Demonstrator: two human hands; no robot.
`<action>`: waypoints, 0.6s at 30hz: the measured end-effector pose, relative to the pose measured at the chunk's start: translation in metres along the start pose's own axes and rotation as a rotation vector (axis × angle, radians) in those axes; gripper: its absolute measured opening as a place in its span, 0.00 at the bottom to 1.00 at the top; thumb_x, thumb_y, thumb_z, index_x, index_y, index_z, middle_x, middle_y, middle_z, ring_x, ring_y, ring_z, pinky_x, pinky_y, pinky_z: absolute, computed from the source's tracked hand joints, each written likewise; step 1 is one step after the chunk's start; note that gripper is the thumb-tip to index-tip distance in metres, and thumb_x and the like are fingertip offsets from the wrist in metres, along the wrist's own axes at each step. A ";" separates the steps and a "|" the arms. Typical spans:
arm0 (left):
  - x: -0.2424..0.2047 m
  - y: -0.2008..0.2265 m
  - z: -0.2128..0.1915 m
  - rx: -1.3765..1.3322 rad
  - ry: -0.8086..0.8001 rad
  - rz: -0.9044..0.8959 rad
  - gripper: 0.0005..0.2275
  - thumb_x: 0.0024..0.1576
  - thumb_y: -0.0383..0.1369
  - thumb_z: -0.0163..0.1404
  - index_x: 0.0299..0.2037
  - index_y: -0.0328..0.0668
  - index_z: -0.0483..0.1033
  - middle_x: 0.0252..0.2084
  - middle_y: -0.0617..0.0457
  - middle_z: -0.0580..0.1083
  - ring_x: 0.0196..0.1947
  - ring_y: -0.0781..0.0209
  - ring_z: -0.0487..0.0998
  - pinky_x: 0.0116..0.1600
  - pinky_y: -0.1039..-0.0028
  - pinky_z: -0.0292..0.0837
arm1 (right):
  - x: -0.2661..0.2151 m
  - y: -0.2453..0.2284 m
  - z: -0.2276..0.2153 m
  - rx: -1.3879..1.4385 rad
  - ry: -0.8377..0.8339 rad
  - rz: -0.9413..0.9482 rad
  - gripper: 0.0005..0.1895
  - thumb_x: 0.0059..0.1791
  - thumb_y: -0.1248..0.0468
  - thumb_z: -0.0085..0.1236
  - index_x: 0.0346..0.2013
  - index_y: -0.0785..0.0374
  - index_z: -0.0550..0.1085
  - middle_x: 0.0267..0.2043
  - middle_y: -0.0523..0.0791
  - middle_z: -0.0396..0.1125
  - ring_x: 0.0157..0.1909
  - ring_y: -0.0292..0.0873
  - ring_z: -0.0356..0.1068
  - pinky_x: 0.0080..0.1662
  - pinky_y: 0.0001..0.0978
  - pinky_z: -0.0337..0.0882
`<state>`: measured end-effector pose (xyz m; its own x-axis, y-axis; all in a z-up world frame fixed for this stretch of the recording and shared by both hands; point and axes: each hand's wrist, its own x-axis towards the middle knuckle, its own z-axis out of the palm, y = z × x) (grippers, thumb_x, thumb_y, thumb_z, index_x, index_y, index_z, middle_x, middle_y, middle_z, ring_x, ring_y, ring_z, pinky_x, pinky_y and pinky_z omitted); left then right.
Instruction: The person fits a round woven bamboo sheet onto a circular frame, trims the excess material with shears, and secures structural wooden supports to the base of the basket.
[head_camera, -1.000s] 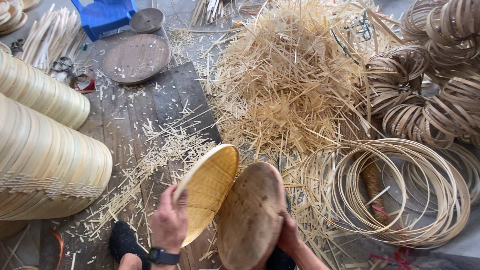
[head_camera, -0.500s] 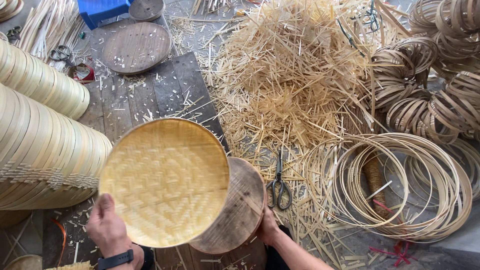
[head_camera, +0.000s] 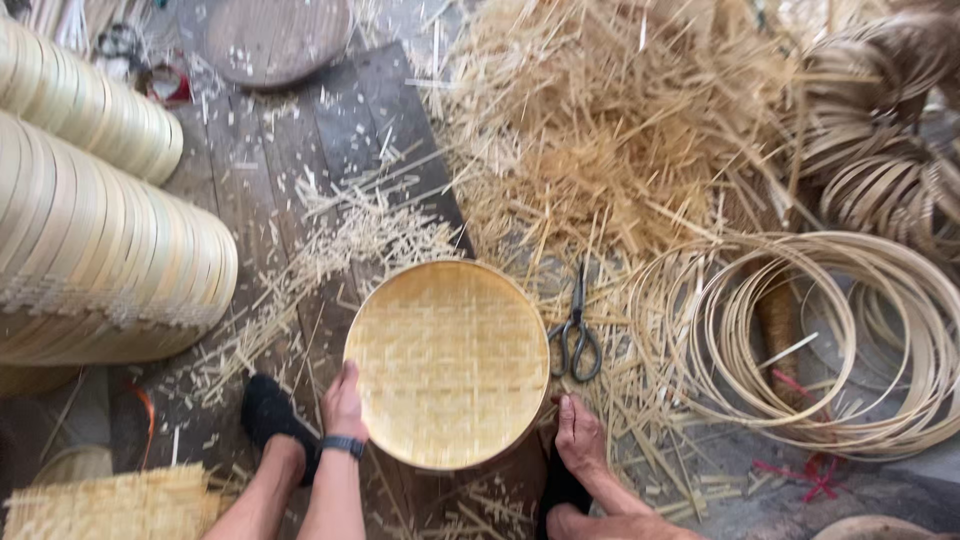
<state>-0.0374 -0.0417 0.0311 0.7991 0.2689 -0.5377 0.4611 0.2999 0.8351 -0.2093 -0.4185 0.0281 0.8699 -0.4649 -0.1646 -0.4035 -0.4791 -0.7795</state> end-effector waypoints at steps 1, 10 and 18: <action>0.003 -0.001 0.004 0.066 0.015 0.020 0.24 0.62 0.46 0.51 0.60 0.32 0.73 0.57 0.48 0.76 0.54 0.58 0.76 0.59 0.66 0.70 | -0.005 0.000 0.000 -0.045 0.049 -0.104 0.20 0.56 0.53 0.39 0.43 0.61 0.77 0.39 0.51 0.74 0.44 0.54 0.73 0.45 0.43 0.71; -0.035 0.050 0.093 1.074 0.438 0.830 0.23 0.54 0.41 0.55 0.57 0.34 0.76 0.54 0.37 0.76 0.56 0.42 0.73 0.60 0.51 0.64 | -0.001 -0.015 -0.005 -0.222 0.086 -0.234 0.11 0.53 0.59 0.48 0.32 0.62 0.72 0.32 0.51 0.70 0.37 0.56 0.69 0.40 0.49 0.68; -0.147 -0.045 0.210 1.270 -0.353 1.217 0.35 0.56 0.54 0.51 0.61 0.25 0.68 0.64 0.28 0.68 0.67 0.34 0.65 0.68 0.49 0.57 | -0.003 -0.018 -0.009 -0.184 0.075 -0.155 0.08 0.53 0.59 0.53 0.34 0.60 0.73 0.30 0.50 0.69 0.31 0.55 0.70 0.35 0.50 0.69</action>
<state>-0.0943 -0.2873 0.0962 0.8392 -0.4598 0.2904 -0.5412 -0.7584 0.3631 -0.2071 -0.4150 0.0480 0.9049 -0.4257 -0.0008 -0.3174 -0.6734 -0.6677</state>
